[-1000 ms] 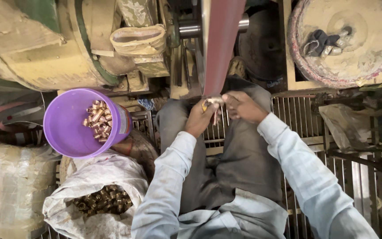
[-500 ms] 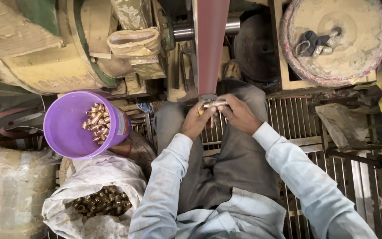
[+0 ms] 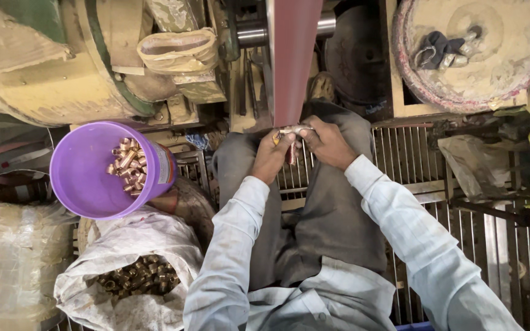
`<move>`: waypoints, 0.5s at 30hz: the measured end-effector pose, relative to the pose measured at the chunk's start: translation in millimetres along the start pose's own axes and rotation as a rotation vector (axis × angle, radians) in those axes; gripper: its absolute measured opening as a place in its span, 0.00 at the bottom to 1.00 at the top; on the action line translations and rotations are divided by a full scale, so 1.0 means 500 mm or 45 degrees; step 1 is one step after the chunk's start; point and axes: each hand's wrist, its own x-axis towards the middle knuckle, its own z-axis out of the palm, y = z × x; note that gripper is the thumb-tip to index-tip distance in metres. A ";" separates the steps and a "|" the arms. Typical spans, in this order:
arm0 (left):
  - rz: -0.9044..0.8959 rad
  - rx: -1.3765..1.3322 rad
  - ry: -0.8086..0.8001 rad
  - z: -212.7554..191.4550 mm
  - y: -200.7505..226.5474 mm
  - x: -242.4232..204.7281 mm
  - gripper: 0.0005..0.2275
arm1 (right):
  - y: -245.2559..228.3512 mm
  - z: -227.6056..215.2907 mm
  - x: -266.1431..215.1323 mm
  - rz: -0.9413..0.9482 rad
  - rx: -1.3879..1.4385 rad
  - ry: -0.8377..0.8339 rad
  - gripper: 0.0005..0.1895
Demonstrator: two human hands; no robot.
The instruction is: The person sits on a metal grate floor and repeatedly presses small brass-colored metal parts against a vertical belt sander. They pick parts from a white sack, hold them with a yellow cloth against the moving belt, and place finished pieces into a purple bucket.
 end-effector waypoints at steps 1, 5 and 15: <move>0.001 -0.002 0.006 0.000 -0.002 0.002 0.09 | 0.002 0.000 0.002 0.045 0.004 -0.004 0.10; -0.023 0.003 0.020 0.002 -0.003 0.004 0.09 | 0.007 0.002 0.005 0.197 0.059 -0.044 0.11; -0.057 0.014 0.068 0.006 -0.004 0.006 0.10 | 0.015 0.003 0.014 0.417 0.270 -0.129 0.12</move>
